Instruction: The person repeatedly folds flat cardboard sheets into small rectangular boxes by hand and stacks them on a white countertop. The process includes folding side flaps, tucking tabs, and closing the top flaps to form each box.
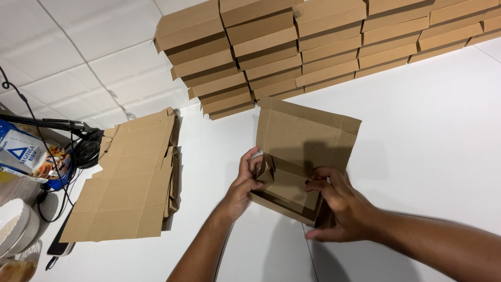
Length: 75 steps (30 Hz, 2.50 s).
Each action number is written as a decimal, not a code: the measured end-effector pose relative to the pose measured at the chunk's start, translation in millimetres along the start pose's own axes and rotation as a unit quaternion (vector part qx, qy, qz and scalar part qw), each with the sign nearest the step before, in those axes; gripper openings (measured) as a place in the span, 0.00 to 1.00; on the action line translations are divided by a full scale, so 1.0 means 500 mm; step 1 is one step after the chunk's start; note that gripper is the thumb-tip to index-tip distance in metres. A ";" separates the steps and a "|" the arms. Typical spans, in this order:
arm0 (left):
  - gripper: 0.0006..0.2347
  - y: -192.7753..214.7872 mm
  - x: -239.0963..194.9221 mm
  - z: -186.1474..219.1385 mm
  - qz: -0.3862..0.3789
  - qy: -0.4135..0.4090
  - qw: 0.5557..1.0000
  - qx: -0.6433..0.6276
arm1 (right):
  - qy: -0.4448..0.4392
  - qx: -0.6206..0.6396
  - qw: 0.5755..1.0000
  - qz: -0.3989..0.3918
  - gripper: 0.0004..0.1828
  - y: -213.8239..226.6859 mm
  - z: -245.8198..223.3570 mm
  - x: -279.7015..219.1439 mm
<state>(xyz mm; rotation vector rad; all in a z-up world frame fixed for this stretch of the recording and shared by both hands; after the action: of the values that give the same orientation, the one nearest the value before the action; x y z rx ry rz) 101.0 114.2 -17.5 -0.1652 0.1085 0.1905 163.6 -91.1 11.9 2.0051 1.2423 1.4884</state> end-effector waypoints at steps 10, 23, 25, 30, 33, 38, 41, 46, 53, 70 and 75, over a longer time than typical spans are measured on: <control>0.46 0.000 0.002 -0.080 0.069 -0.089 0.993 -0.030 | 0.067 0.093 0.976 0.185 0.58 0.070 -0.002 0.023; 0.28 -0.027 -0.008 -0.043 0.054 -0.066 0.986 -0.143 | -0.078 0.327 0.931 0.141 0.70 0.068 0.021 0.064; 0.33 -0.014 -0.009 -0.050 0.084 -0.058 0.983 -0.152 | -0.155 0.343 0.915 0.148 0.70 0.063 0.040 0.055; 0.27 -0.021 -0.009 -0.031 0.061 -0.103 0.981 -0.150 | -0.156 0.307 0.928 0.140 0.54 0.039 0.077 0.043; 0.24 -0.043 -0.027 0.013 0.041 -0.142 0.973 -0.175 | -0.178 0.272 0.934 0.147 0.51 0.037 0.094 0.031; 0.20 -0.036 -0.030 0.023 0.022 -0.168 0.949 -0.264 | -0.195 0.199 0.955 0.103 0.45 0.047 0.114 0.017; 0.30 -0.047 -0.040 0.028 0.029 -0.124 0.962 -0.240 | -0.188 0.191 0.960 0.085 0.49 0.046 0.115 0.023; 0.19 -0.042 -0.063 0.047 0.097 -0.057 0.992 -0.065 | -0.208 0.264 0.942 0.022 0.75 0.041 0.092 0.043; 0.29 -0.034 -0.070 0.063 0.015 -0.082 0.982 0.172 | -0.090 0.302 0.946 -0.077 0.85 0.052 0.066 0.050; 0.36 -0.087 -0.090 0.097 0.013 -0.125 0.902 0.414 | -0.151 0.242 0.950 -0.128 0.44 0.041 0.045 0.048; 0.35 -0.092 -0.093 0.112 0.031 -0.125 0.890 0.438 | -0.111 0.167 0.970 -0.139 0.44 0.040 0.033 0.049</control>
<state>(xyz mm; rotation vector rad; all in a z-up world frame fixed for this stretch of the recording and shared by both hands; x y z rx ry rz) 69.9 70.9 50.0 0.7689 -0.0649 0.2101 188.5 -79.1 34.1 2.0232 1.6784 0.9447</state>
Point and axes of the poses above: each hand's wrist, its own x-axis towards the middle knuckle, its own y-axis out of the back of the hand, z = x × y, the point moved 9 cm from there along x, towards the middle knuckle, and after that the axes turned 7 degrees about y, right-handed, at the moved point
